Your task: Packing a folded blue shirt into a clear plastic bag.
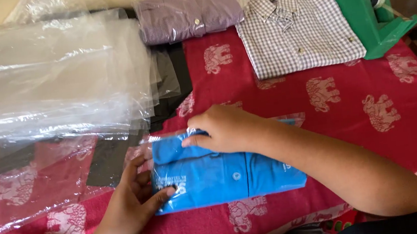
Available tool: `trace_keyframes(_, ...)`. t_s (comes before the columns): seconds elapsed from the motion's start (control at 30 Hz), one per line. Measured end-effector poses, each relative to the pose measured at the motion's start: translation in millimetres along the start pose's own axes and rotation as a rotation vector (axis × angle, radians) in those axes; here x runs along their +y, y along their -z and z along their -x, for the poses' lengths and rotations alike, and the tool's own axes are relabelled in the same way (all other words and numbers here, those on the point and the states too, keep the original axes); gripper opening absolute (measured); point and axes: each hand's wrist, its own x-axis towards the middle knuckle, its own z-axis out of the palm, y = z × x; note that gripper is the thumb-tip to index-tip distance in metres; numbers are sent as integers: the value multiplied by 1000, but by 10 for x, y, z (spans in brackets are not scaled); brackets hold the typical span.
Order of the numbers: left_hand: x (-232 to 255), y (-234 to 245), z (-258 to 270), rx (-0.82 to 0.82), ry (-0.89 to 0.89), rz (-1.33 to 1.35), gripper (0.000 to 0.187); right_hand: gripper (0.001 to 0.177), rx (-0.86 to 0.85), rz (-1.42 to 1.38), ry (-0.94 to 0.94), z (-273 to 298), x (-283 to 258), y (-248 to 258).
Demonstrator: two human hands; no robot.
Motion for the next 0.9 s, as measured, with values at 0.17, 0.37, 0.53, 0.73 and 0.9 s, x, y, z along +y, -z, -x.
trace_keyframes(0.17, 70, -71, 22, -22, -92, -154, 105, 34, 126, -107, -56, 0, 64, -19)
trace_keyframes(0.37, 128, -116, 68, 21, -8, -326, 111, 34, 240, 131, 81, 0, 107, -82)
trace_keyframes(0.53, 260, -111, 197, 41, -237, -436, 116, 18, 374, 263, 182, 229, -132, 287)
trace_keyframes(0.73, 547, -16, 646, 211, -585, -346, 62, 83, 355, 572, 135, 845, -339, 23)
trace_keyframes(0.9, 697, 37, 939, 152, -730, -260, 44, 112, 261, 398, 99, 869, -150, -498)
